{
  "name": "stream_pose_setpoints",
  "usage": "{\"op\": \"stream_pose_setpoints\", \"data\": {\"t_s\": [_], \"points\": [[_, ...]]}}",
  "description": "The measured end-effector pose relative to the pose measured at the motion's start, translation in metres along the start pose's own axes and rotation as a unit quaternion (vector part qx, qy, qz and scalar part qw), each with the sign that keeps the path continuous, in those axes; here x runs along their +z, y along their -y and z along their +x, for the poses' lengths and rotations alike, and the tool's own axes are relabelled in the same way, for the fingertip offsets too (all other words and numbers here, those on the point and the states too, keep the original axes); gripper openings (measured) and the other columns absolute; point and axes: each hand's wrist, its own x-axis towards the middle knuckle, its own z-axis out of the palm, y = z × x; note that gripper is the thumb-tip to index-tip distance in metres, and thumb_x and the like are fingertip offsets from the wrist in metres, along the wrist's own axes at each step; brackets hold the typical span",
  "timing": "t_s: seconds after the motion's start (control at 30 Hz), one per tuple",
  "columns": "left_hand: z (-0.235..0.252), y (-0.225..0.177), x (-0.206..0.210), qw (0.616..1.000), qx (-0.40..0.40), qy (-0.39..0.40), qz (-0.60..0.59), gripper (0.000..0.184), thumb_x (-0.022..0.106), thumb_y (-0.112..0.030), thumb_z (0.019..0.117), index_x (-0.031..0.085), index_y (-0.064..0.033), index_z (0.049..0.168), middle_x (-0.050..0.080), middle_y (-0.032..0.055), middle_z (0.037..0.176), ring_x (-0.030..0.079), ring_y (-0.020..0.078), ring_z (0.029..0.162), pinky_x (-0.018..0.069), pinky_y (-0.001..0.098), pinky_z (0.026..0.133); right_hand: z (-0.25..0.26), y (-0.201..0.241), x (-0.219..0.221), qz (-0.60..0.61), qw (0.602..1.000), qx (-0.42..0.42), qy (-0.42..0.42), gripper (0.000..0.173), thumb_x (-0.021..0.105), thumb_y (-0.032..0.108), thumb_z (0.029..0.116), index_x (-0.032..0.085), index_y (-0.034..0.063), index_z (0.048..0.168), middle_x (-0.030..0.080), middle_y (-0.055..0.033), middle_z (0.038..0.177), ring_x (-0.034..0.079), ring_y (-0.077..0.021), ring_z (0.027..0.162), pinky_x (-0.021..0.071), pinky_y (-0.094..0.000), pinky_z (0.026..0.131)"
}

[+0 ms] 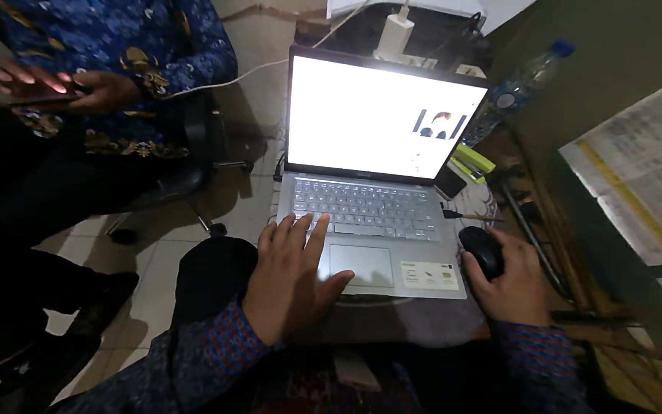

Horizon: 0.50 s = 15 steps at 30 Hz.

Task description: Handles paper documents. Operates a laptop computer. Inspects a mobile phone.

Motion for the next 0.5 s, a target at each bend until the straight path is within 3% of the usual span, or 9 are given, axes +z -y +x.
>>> {"op": "stream_pose_setpoints", "data": {"t_s": [0.5], "points": [[0.0003, 0.0004, 0.0000, 1.000, 0.003, 0.006, 0.005, 0.092, 0.037, -0.082, 0.0906, 0.046, -0.0169, 0.155, 0.056, 0.0156, 0.147, 0.050, 0.0398, 0.137, 0.0345, 0.0668, 0.112, -0.0006, -0.0001, 0.0005, 0.001, 1.000, 0.002, -0.003, 0.068, 0.059, 0.051, 0.0914, 0.058, 0.0059, 0.142, 0.059, -0.0272, 0.134, 0.060, -0.0431, 0.120, 0.0498, -0.0581, 0.099]]}}
